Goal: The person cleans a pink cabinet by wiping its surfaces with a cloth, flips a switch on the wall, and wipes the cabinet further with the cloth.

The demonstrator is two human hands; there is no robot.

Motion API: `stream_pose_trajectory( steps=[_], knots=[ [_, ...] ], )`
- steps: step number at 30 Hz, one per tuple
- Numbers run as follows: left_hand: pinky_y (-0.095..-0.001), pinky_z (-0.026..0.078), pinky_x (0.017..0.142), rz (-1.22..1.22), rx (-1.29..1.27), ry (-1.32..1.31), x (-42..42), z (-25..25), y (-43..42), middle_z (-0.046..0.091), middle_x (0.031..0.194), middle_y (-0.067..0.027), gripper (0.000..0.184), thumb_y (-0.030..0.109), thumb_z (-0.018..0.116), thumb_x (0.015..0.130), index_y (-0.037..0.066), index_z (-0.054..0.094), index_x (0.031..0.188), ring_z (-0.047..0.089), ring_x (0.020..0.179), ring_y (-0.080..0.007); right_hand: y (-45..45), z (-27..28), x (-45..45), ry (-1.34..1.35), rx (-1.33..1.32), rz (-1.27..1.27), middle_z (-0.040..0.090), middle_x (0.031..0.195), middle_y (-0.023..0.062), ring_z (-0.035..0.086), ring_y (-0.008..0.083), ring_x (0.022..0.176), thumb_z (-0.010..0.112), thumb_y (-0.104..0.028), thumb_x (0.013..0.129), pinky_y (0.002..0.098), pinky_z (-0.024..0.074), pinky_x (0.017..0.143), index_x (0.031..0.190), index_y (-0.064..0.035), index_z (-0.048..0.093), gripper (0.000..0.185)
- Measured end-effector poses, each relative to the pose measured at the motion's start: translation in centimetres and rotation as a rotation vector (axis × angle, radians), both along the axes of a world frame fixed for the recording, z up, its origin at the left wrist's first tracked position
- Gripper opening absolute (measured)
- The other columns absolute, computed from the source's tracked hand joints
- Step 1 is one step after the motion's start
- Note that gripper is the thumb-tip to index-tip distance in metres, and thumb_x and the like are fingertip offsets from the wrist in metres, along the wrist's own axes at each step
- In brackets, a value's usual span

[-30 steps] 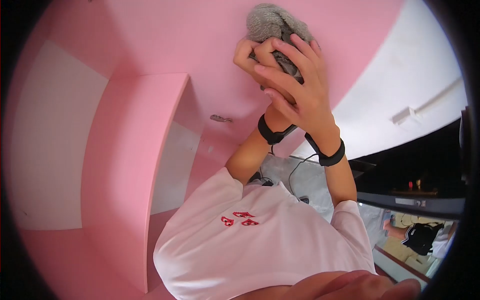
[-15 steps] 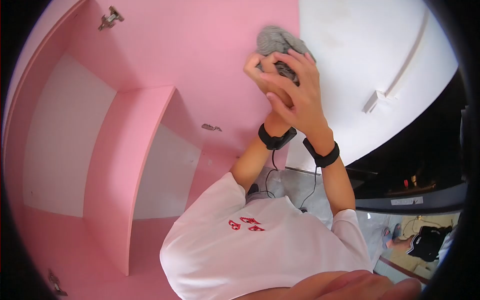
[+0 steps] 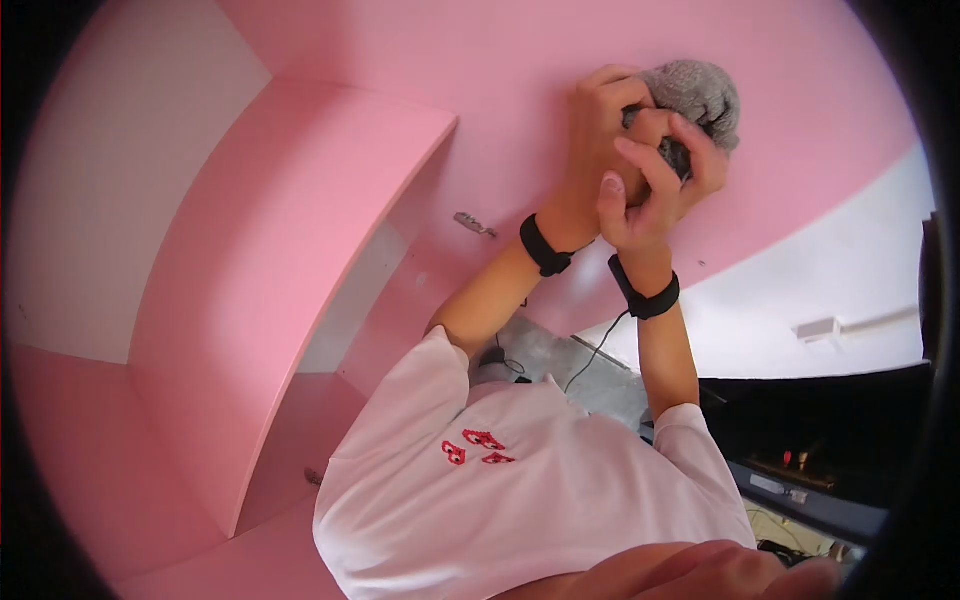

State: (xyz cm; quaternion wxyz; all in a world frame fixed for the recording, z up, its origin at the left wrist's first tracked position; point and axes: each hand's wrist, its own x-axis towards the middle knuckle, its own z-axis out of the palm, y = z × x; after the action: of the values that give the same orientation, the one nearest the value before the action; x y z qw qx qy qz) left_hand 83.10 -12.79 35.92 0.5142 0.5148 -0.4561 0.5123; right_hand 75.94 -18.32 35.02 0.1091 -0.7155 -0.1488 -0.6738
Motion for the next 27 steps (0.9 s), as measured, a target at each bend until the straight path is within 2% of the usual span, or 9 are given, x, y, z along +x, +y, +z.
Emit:
stream_pose_trajectory(
  steps=[2,7,10,12,16,19,23,25,27],
  knots=[
    [-0.0484,0.04,0.09,0.016,-0.002,-0.002,1.9,-0.2,1.7,0.048,0.113,-0.0115,0.026,0.018,0.07,0.078,0.012,0.057,0.101,0.05,0.113,-0.0337,1.5,0.3,2.1,0.002,-0.055,-0.017,0.047,0.136,0.015,0.042,0.0318,0.124,0.062,-0.03,0.089,0.0482,0.0363,0.102,0.11,-0.0165,0.069,0.026],
    [-0.0495,0.04,0.093,0.05,-0.181,0.07,7.0,0.0,5.2,0.046,0.114,-0.0123,0.032,0.021,0.071,0.079,0.011,0.055,0.105,0.049,0.114,-0.0362,5.7,1.2,7.8,0.0,-0.104,0.006,0.055,0.134,0.0126,0.048,0.0306,0.12,0.065,-0.028,0.086,0.0458,0.0366,0.102,0.106,-0.0167,0.072,0.024],
    [-0.0513,0.04,0.095,0.092,-0.19,0.15,9.3,0.0,6.7,0.045,0.115,-0.0132,0.036,0.023,0.074,0.078,0.01,0.054,0.105,0.049,0.117,-0.0352,7.9,2.5,9.5,0.06,-0.093,0.05,0.06,0.131,0.0115,0.053,0.0301,0.116,0.069,-0.024,0.082,0.0439,0.0369,0.101,0.105,-0.0163,0.074,0.025],
    [-0.0512,0.04,0.095,0.093,-0.194,0.195,10.2,-0.9,7.6,0.045,0.115,-0.0128,0.035,0.024,0.074,0.078,0.011,0.054,0.105,0.049,0.117,-0.035,9.8,3.4,10.2,0.138,-0.067,0.0,0.063,0.128,0.0081,0.055,0.0284,0.115,0.072,-0.021,0.076,0.0434,0.0377,0.101,0.105,-0.0172,0.075,0.029],
    [-0.0512,0.04,0.095,0.062,-0.164,0.276,10.9,-3.9,8.2,0.046,0.115,-0.0122,0.035,0.024,0.074,0.079,0.011,0.054,0.104,0.049,0.117,-0.0344,12.7,3.9,11.9,0.288,-0.119,-0.01,0.065,0.126,0.0021,0.057,0.0263,0.114,0.074,-0.019,0.071,0.0446,0.0382,0.1,0.102,-0.0195,0.074,0.031],
    [-0.0511,0.04,0.095,0.029,-0.104,0.313,10.2,-6.0,8.3,0.046,0.114,-0.0117,0.034,0.024,0.074,0.079,0.012,0.054,0.104,0.049,0.116,-0.034,12.9,2.8,12.9,0.337,-0.202,0.114,0.063,0.106,-0.003,0.06,0.0218,0.104,0.074,-0.009,0.069,0.0422,0.0427,0.101,0.09,-0.0166,0.065,0.024],
    [-0.0511,0.04,0.095,-0.008,-0.013,0.315,8.5,-7.8,7.5,0.046,0.114,-0.011,0.033,0.024,0.074,0.079,0.012,0.054,0.103,0.05,0.116,-0.0334,11.1,2.8,10.6,0.426,-0.167,0.134,0.062,0.108,-0.004,0.059,0.0216,0.104,0.075,-0.01,0.07,0.0419,0.0437,0.102,0.091,-0.0174,0.064,0.024],
    [-0.051,0.04,0.095,-0.029,0.03,0.31,7.3,-8.0,6.5,0.047,0.114,-0.0107,0.033,0.024,0.074,0.079,0.012,0.054,0.103,0.05,0.116,-0.0332,9.7,2.8,9.4,0.455,-0.17,0.252,0.064,0.121,-0.0043,0.059,0.0243,0.111,0.074,-0.01,0.075,0.0443,0.042,0.1,0.106,-0.0216,0.069,0.034],
    [-0.051,0.04,0.094,-0.057,0.067,0.291,6.0,-7.8,5.6,0.047,0.114,-0.0103,0.032,0.024,0.073,0.079,0.013,0.054,0.102,0.05,0.116,-0.0329,8.3,3.1,7.2,0.469,-0.147,0.259,0.064,0.122,-0.0044,0.058,0.0241,0.112,0.075,-0.01,0.075,0.0442,0.042,0.101,0.106,-0.0218,0.069,0.034]
  ],
)
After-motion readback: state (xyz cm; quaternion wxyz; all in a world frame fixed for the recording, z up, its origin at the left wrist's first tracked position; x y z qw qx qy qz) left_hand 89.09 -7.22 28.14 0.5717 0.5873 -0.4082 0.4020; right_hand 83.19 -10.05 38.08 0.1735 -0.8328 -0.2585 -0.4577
